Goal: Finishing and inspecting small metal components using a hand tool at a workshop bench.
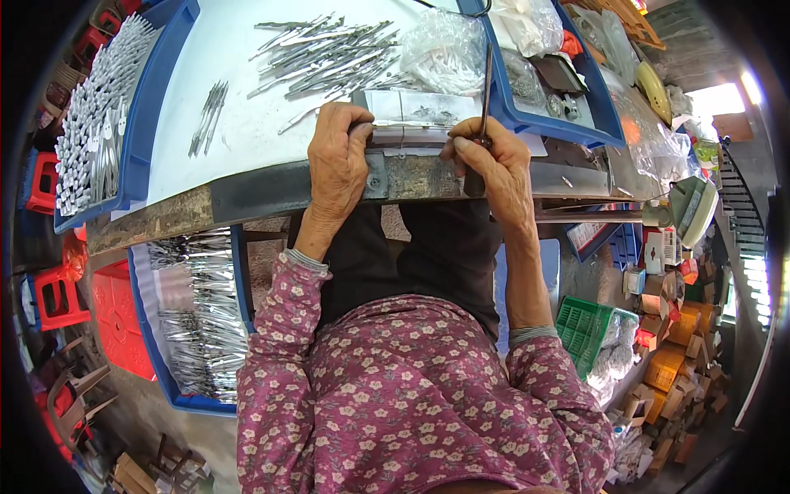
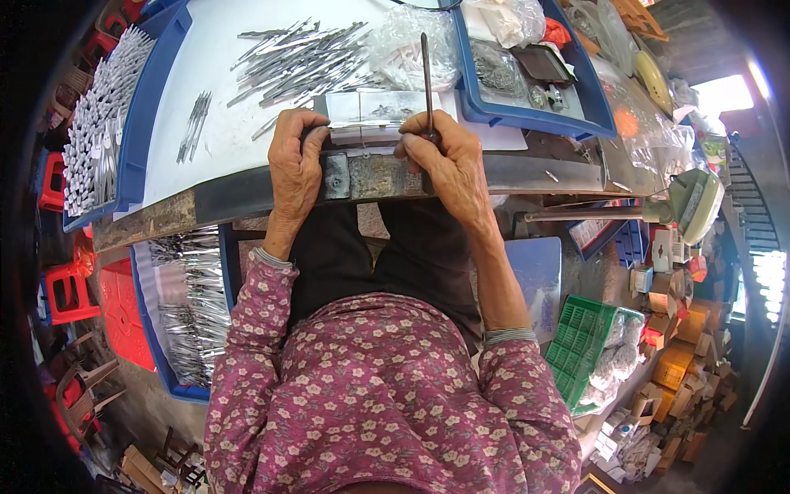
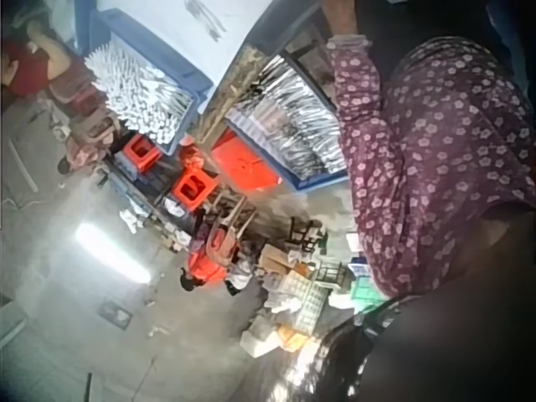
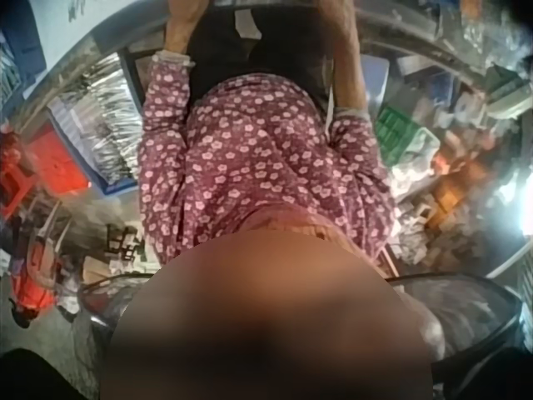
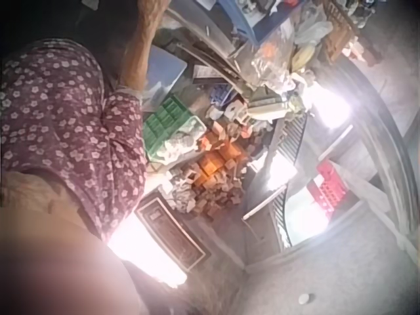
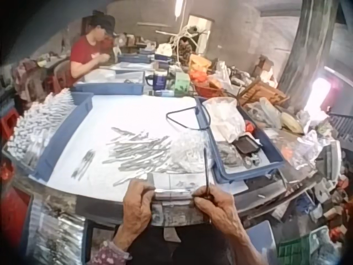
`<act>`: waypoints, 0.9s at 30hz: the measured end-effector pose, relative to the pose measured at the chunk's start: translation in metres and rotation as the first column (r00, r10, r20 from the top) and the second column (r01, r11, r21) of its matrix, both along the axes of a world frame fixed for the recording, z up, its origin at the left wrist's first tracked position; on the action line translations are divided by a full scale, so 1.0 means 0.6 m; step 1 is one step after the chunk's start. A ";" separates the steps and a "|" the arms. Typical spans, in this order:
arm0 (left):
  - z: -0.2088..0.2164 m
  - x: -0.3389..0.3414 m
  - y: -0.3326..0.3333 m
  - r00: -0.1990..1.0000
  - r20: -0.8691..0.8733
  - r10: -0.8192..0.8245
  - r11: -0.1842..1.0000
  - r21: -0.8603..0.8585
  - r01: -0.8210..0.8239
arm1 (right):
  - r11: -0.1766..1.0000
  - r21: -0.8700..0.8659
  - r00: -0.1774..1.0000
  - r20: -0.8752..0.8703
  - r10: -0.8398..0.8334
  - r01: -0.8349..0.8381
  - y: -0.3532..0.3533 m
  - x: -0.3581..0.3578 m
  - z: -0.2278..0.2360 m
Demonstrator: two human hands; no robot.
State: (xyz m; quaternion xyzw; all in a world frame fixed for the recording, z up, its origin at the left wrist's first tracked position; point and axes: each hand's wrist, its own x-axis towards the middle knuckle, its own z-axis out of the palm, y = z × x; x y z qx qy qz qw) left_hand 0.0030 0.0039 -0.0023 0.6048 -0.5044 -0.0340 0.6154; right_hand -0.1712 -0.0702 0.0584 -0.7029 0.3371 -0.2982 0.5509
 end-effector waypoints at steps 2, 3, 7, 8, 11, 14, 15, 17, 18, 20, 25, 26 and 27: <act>0.001 -0.001 0.001 1.000 -0.008 0.001 1.000 -0.025 -0.001 | 0.999 0.023 0.999 0.035 -0.037 0.037 0.000 -0.001 -0.006; 0.002 0.000 0.001 1.000 -0.007 0.001 1.000 -0.025 -0.001 | 0.999 0.023 0.999 0.035 -0.038 0.037 0.000 -0.002 -0.008; 0.003 0.001 0.002 1.000 0.012 0.002 0.997 -0.079 -0.001 | 0.996 0.049 0.990 0.111 -0.083 0.078 0.000 -0.003 -0.016; 0.004 0.001 0.002 1.000 0.026 -0.003 0.994 -0.105 0.006 | 0.993 0.066 0.985 0.134 -0.105 0.097 0.001 -0.002 -0.017; 0.008 0.000 0.004 1.000 0.022 -0.009 0.993 -0.115 0.012 | 0.988 0.107 0.975 0.177 -0.132 0.114 0.003 0.000 -0.017; 0.008 -0.001 0.005 0.999 0.035 -0.021 0.995 -0.096 0.025 | 0.984 0.104 0.970 0.177 -0.164 0.147 0.002 0.001 -0.024; 0.008 -0.001 0.005 0.999 0.035 -0.021 0.995 -0.097 0.025 | 0.984 0.104 0.970 0.177 -0.164 0.147 0.001 0.001 -0.026; 0.007 0.000 0.004 1.000 0.017 -0.020 0.995 -0.099 0.022 | 0.979 0.109 0.963 0.190 -0.189 0.171 0.000 0.001 -0.030; 0.006 0.000 0.005 1.000 0.017 -0.018 0.995 -0.098 0.020 | 0.980 0.109 0.964 0.190 -0.187 0.169 -0.001 0.002 -0.030; 0.005 0.001 0.005 0.999 0.013 -0.035 0.994 -0.103 0.036 | 0.982 0.155 0.964 0.226 -0.143 0.110 -0.002 0.004 -0.030; 0.009 -0.001 0.008 0.997 -0.023 -0.073 0.994 -0.087 0.071 | 0.975 0.209 0.960 0.247 -0.129 0.077 0.002 0.009 -0.024; 0.009 -0.001 0.008 0.995 -0.041 -0.092 0.993 -0.074 0.089 | 0.970 0.229 0.959 0.247 -0.136 0.078 0.002 0.010 -0.024; 0.010 -0.001 0.009 0.995 -0.042 -0.092 0.993 -0.074 0.088 | 0.970 0.229 0.960 0.246 -0.135 0.078 0.001 0.010 -0.024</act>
